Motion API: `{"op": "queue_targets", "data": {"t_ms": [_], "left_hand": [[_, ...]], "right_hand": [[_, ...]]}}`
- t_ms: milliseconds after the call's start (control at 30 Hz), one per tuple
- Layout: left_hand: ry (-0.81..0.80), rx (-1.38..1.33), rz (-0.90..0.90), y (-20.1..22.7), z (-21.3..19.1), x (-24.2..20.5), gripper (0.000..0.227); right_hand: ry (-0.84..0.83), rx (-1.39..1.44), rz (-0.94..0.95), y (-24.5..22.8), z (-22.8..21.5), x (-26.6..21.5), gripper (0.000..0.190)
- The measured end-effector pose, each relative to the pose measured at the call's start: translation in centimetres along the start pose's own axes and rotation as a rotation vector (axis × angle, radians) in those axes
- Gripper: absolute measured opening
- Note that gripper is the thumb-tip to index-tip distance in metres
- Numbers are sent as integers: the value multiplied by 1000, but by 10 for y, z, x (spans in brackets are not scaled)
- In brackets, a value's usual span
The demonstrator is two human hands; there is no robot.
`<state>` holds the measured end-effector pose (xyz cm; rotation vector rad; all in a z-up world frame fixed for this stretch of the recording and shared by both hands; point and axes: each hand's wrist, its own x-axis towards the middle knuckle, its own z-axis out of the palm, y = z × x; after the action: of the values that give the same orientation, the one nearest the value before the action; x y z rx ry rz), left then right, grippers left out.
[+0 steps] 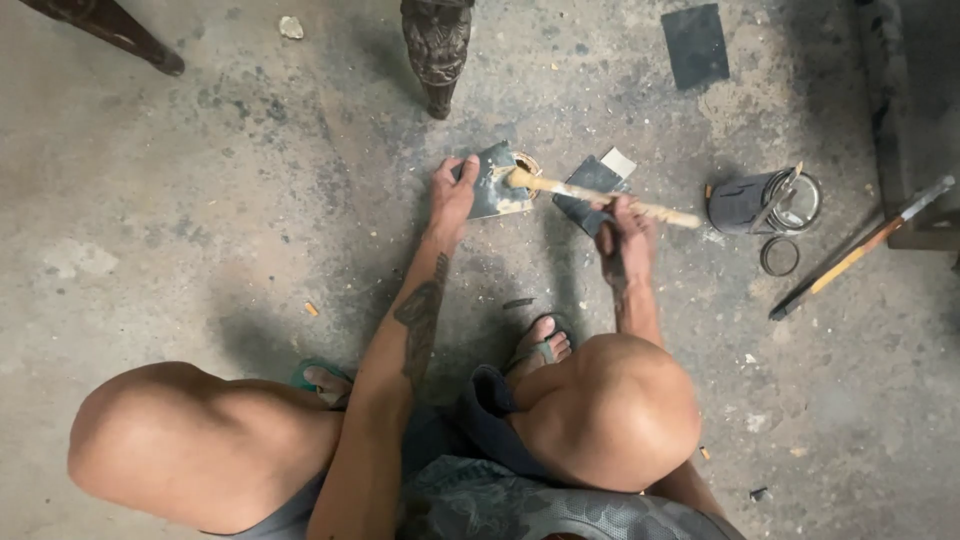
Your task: The person scoops a beige paste from a small container using a putty knife and applies it to the carved details of a wooden chair. They smooth the paste into the crevices of the chair's backrest and legs to fill imperfections.
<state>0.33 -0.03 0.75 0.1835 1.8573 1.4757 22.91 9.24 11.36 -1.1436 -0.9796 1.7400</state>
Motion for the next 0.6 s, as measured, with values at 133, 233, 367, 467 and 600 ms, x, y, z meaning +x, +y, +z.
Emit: {"op": "queue_targets", "data": {"t_ms": [133, 233, 367, 467, 600], "left_hand": [[73, 5, -7, 20, 1, -18, 45], [106, 99, 145, 29, 2, -27, 43], [115, 231, 209, 70, 6, -61, 30], [121, 198, 256, 70, 4, -60, 28], [76, 25, 277, 42, 0, -39, 33]], "right_hand": [[-36, -54, -39, 12, -1, -13, 18], [-88, -228, -192, 15, -10, -20, 17], [-220, -810, -487, 14, -8, -27, 19], [-220, -923, -554, 13, -1, -17, 15], [-243, -1004, -573, -11, 27, -12, 19]]}}
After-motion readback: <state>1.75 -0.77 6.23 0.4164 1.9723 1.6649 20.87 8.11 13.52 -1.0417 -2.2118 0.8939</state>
